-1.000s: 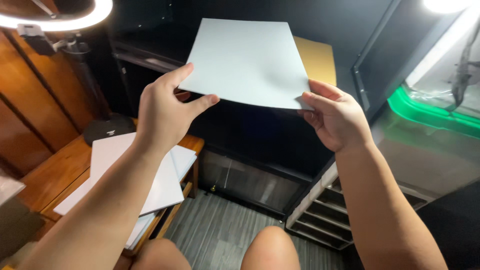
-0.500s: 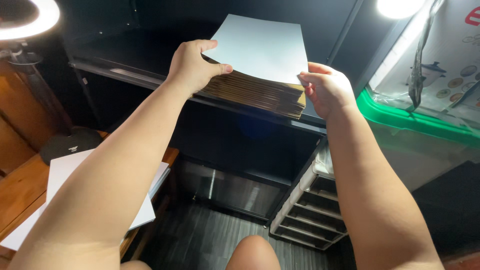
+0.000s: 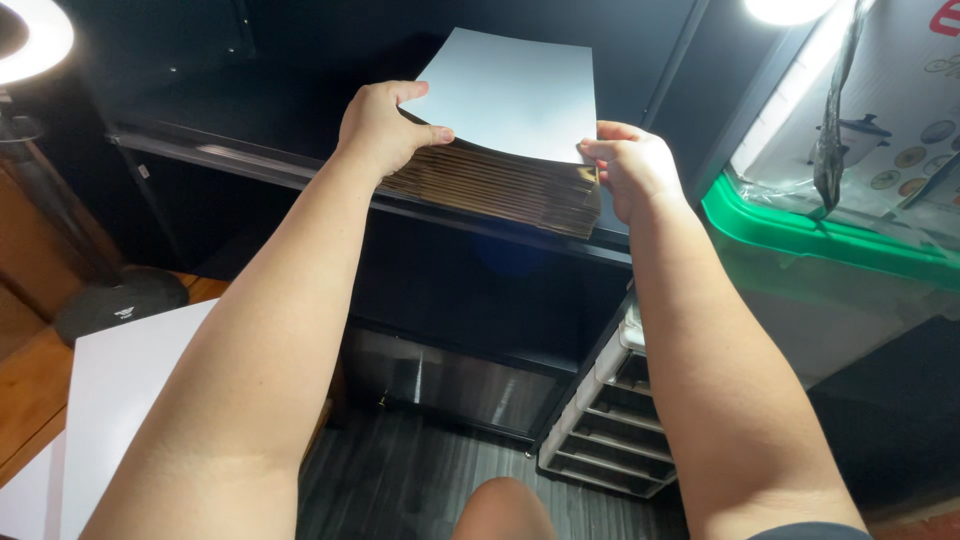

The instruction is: The person repeatedly picks up small stacks of white paper from a wooden surface and places them onto a larger stack on a black shelf. The hands handle the paper directly without tools, moving it between two locations in a repetitive loop.

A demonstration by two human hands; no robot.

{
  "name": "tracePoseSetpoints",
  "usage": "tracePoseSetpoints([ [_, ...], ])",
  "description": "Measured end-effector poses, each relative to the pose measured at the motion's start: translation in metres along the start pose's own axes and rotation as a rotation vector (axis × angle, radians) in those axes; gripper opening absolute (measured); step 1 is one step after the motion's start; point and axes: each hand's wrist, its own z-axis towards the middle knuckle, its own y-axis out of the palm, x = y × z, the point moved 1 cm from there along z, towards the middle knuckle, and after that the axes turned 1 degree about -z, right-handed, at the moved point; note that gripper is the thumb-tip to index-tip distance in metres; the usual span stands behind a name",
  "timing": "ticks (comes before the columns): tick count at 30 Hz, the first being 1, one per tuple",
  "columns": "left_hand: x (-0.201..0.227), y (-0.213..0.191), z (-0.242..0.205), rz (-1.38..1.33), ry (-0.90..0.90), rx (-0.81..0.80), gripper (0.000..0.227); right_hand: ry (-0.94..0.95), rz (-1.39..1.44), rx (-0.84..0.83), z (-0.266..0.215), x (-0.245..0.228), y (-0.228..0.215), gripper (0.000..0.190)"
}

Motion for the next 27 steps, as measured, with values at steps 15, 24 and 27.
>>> tracePoseSetpoints([
  [15,-0.019,0.019,0.02,0.257,0.018,-0.034,0.078,-0.043,-0.101,0.034,0.044,0.035,-0.005,0.047],
  [24,-0.01,0.022,0.017,0.362,-0.097,-0.083,0.072,-0.143,-0.592,0.07,0.011,0.012,-0.004,0.059],
  [27,-0.004,0.023,0.019,0.449,-0.183,-0.126,0.069,-0.252,-0.695,0.042,-0.001,0.008,0.002,0.01],
])
